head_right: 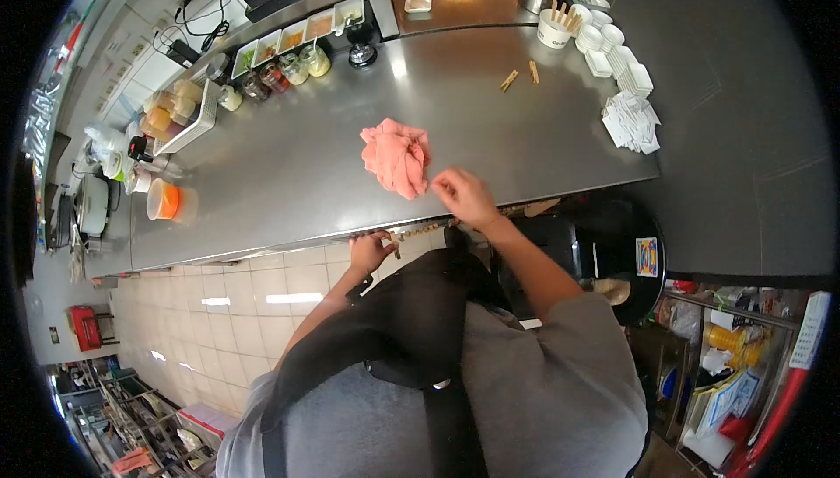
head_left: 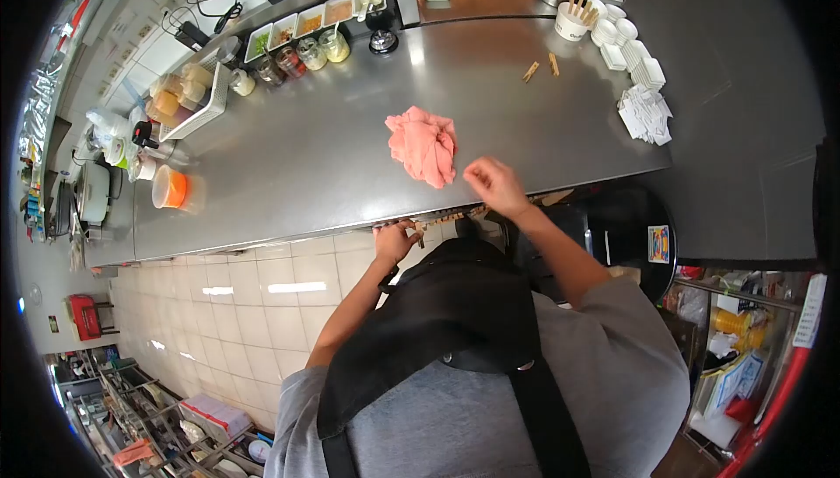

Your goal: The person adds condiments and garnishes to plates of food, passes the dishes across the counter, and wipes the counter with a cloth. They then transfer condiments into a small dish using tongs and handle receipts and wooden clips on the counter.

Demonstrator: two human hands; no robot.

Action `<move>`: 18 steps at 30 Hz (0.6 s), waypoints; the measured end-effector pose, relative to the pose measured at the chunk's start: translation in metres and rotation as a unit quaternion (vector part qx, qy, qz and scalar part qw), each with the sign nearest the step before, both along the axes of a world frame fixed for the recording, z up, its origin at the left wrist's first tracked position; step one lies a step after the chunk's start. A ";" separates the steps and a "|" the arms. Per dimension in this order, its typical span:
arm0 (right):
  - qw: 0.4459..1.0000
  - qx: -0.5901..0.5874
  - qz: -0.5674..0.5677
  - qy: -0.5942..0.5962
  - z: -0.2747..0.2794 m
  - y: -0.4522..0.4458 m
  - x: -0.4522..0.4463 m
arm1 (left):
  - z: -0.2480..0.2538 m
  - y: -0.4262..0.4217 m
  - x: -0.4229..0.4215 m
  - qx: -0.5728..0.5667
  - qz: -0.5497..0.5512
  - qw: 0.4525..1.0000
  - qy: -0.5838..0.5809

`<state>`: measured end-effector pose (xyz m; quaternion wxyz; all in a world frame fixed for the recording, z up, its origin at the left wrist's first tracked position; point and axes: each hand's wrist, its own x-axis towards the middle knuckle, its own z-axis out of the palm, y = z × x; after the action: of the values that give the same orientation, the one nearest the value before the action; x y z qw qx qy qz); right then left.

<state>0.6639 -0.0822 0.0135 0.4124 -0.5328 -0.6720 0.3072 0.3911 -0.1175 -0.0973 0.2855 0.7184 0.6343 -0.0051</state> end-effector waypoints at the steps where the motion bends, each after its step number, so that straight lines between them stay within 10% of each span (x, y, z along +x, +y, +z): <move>1: 1.000 0.009 0.016 0.004 0.006 0.011 0.011 | 0.001 0.001 0.003 0.000 -0.005 1.000 0.018; 8: 0.873 -0.281 0.399 -0.020 -0.007 0.008 -0.006 | -0.017 0.020 0.021 -0.127 0.006 0.992 0.025; 10: 0.864 -0.203 0.451 -0.094 -0.035 -0.009 -0.021 | -0.036 0.020 0.016 -0.133 0.025 0.991 -0.002; 18: 0.891 -0.315 0.313 -0.095 -0.170 -0.067 -0.055 | -0.036 0.015 0.010 -0.144 0.031 0.988 -0.054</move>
<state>0.6093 -0.1488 -0.1566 0.0398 -0.4238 -0.7078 0.5637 0.4012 -0.1024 -0.1332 0.4201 0.6490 0.6324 -0.0487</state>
